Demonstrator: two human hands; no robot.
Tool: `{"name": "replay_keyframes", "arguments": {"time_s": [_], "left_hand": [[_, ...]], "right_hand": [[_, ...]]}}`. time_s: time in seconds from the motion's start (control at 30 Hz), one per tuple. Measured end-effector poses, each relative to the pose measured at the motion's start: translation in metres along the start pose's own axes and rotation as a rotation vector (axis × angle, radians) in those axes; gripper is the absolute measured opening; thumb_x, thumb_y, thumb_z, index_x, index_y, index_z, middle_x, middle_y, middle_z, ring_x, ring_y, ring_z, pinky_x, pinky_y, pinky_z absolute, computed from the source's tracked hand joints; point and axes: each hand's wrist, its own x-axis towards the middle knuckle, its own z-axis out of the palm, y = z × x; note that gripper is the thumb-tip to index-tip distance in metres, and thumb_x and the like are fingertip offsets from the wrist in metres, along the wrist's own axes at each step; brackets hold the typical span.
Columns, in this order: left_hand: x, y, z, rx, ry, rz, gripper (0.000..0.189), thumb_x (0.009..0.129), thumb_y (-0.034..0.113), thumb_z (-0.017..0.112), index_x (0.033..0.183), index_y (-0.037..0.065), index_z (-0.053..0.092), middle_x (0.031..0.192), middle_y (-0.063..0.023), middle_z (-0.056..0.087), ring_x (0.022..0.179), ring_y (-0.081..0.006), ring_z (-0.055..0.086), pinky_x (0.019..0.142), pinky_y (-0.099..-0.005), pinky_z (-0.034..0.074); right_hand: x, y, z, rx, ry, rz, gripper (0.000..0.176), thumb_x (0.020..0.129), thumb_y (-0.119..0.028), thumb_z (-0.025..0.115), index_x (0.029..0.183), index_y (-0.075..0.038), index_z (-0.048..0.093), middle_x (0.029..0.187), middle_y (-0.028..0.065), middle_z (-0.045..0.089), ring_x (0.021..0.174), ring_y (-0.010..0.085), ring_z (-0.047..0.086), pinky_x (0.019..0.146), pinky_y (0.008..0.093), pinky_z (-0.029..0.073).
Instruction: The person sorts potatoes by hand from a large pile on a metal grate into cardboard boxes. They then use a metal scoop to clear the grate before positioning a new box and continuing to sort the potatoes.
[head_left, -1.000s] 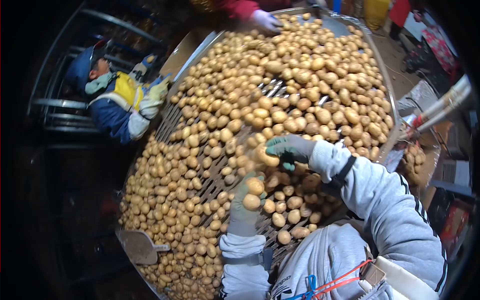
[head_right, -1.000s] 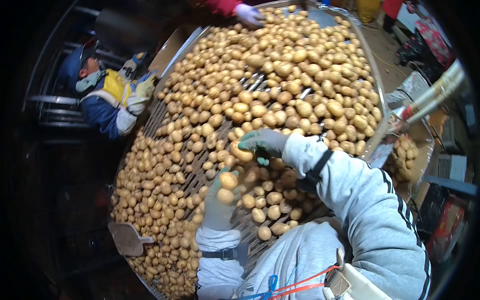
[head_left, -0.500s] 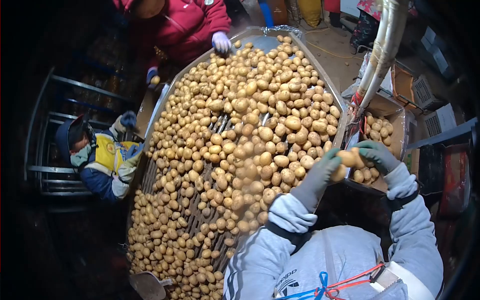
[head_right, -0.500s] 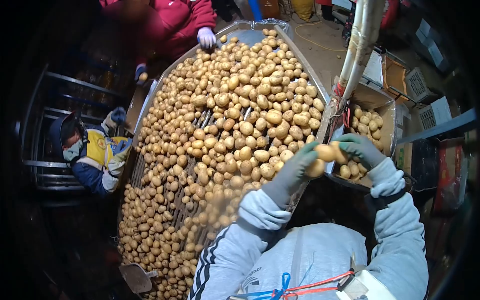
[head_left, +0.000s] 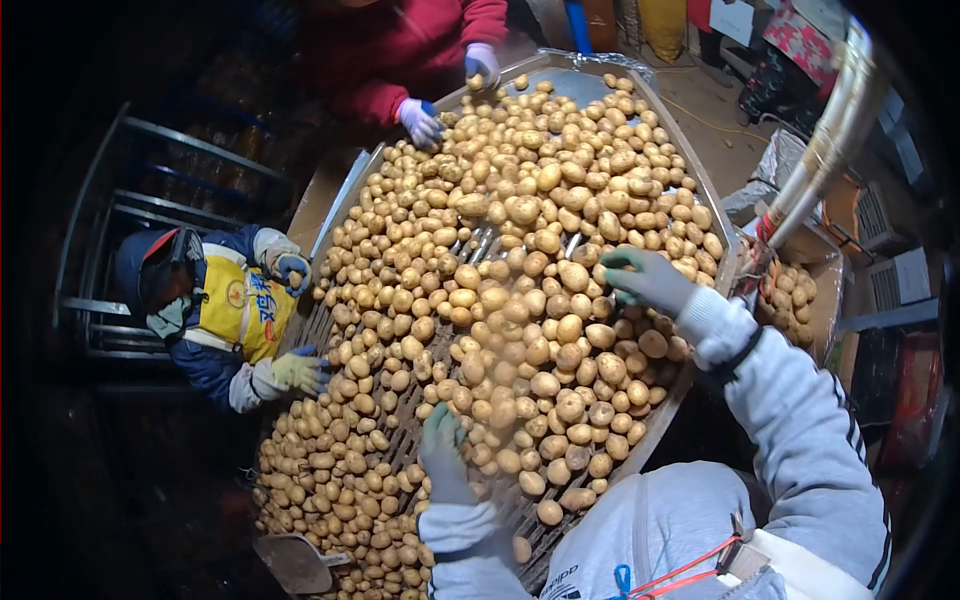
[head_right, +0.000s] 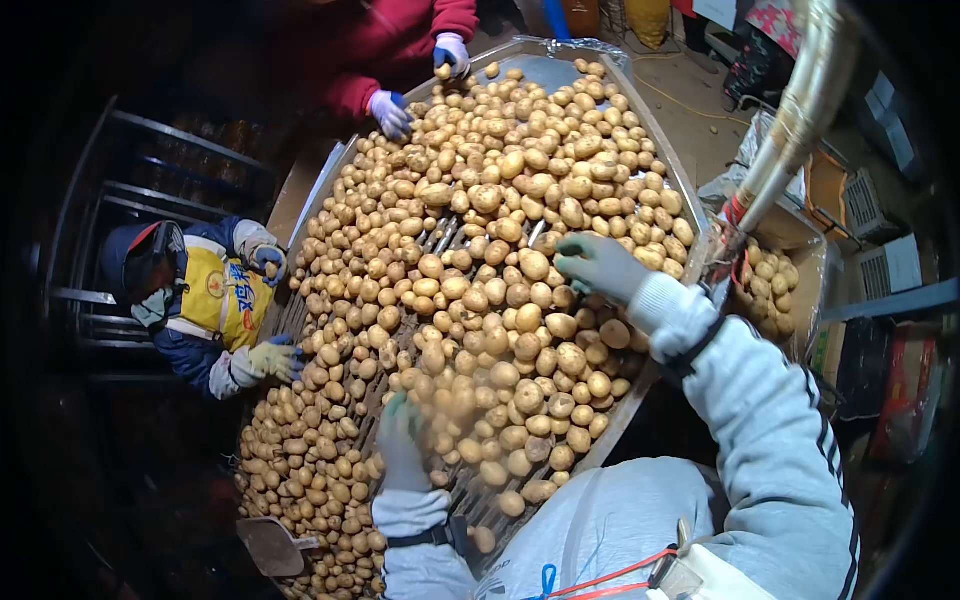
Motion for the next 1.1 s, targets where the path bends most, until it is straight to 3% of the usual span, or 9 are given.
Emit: {"name": "replay_keyframes", "arguments": {"time_s": [0.03, 0.17, 0.3, 0.37, 0.5, 0.63, 0.83, 0.97, 1.1], "left_hand": [[-0.008, -0.007, -0.005, -0.561, 0.18, -0.404, 0.044, 0.096, 0.016, 0.065, 0.135, -0.003, 0.061, 0.121, -0.0074, 0.062, 0.098, -0.0132, 0.06, 0.083, -0.0253, 0.05], [-0.041, -0.026, -0.029, -0.674, 0.327, -0.599, 0.044, 0.098, 0.016, 0.064, 0.137, -0.003, 0.059, 0.123, -0.01, 0.062, 0.103, -0.0181, 0.063, 0.085, -0.0282, 0.053], [-0.043, -0.024, -0.027, -0.621, 0.195, -0.604, 0.042, 0.1, 0.015, 0.062, 0.137, -0.002, 0.059, 0.125, -0.0124, 0.062, 0.105, -0.0212, 0.066, 0.086, -0.0304, 0.056], [-0.028, -0.01, -0.016, -0.436, -0.025, -0.267, 0.048, 0.092, -0.002, 0.067, 0.14, -0.001, 0.058, 0.134, -0.0084, 0.058, 0.106, -0.0194, 0.066, 0.091, -0.0277, 0.056], [0.037, 0.009, 0.03, -1.255, -0.087, -0.631, 0.058, 0.101, 0.017, 0.059, 0.154, 0.005, 0.039, 0.135, -0.0122, 0.058, 0.113, -0.0283, 0.065, 0.092, -0.035, 0.059], [0.112, 0.051, 0.066, -1.417, -0.197, -0.64, 0.058, 0.105, 0.038, 0.052, 0.155, 0.011, 0.038, 0.132, -0.0128, 0.058, 0.107, -0.0273, 0.068, 0.086, -0.0399, 0.061], [0.131, 0.052, 0.077, -1.318, -0.234, -0.671, 0.044, 0.104, 0.032, 0.058, 0.138, 0.004, 0.06, 0.114, -0.0099, 0.068, 0.089, -0.0197, 0.071, 0.063, -0.0253, 0.055], [0.119, 0.048, 0.074, -1.329, -0.165, -0.719, 0.043, 0.104, 0.032, 0.057, 0.135, 0.002, 0.062, 0.113, -0.0113, 0.068, 0.087, -0.0205, 0.071, 0.062, -0.0267, 0.056], [0.102, 0.027, 0.062, -1.463, -0.153, -0.623, 0.053, 0.106, 0.04, 0.052, 0.142, 0.001, 0.054, 0.122, -0.0121, 0.065, 0.097, -0.0221, 0.069, 0.071, -0.0296, 0.058]], "right_hand": [[0.032, -0.007, 0.01, -0.127, -0.014, -0.028, 0.05, 0.093, -0.036, 0.07, 0.132, -0.006, 0.065, 0.11, 0.0094, 0.073, 0.089, 0.0158, 0.068, 0.081, 0.0294, 0.056], [0.161, -0.016, 0.048, -0.592, 0.101, -0.168, 0.06, 0.09, -0.042, 0.068, 0.14, -0.008, 0.06, 0.136, 0.0196, 0.064, 0.125, 0.0343, 0.063, 0.106, 0.0411, 0.049], [0.233, -0.023, 0.076, -0.827, 0.091, -0.157, 0.077, 0.084, -0.043, 0.073, 0.152, -0.019, 0.048, 0.155, 0.0163, 0.048, 0.137, 0.0355, 0.053, 0.114, 0.0448, 0.043], [0.248, -0.01, 0.086, -0.975, 0.107, -0.069, 0.079, 0.082, -0.04, 0.074, 0.153, -0.019, 0.046, 0.155, 0.0165, 0.048, 0.134, 0.0361, 0.055, 0.111, 0.0451, 0.045], [0.248, -0.03, 0.092, -0.503, -0.082, 0.032, 0.053, 0.082, -0.041, 0.078, 0.126, -0.012, 0.072, 0.117, 0.0164, 0.073, 0.114, 0.0294, 0.068, 0.1, 0.0395, 0.052], [0.198, -0.073, 0.114, -0.359, -0.6, -0.066, 0.068, 0.086, -0.062, 0.073, 0.129, -0.009, 0.071, 0.111, 0.0098, 0.075, 0.102, 0.0211, 0.067, 0.096, 0.0361, 0.053], [0.304, -0.074, 0.139, -0.786, 0.058, -0.388, 0.066, 0.09, -0.044, 0.07, 0.146, -0.012, 0.055, 0.144, 0.0174, 0.059, 0.131, 0.0358, 0.058, 0.11, 0.0435, 0.046], [0.325, -0.04, 0.167, -0.983, 0.092, -0.253, 0.04, 0.089, -0.029, 0.068, 0.122, -0.009, 0.062, 0.129, 0.0166, 0.064, 0.123, 0.037, 0.061, 0.105, 0.0459, 0.048], [0.296, -0.057, 0.158, -0.747, -0.115, -0.227, 0.067, 0.081, -0.027, 0.078, 0.141, -0.008, 0.057, 0.133, 0.0201, 0.065, 0.113, 0.0322, 0.068, 0.1, 0.0391, 0.053]]}}
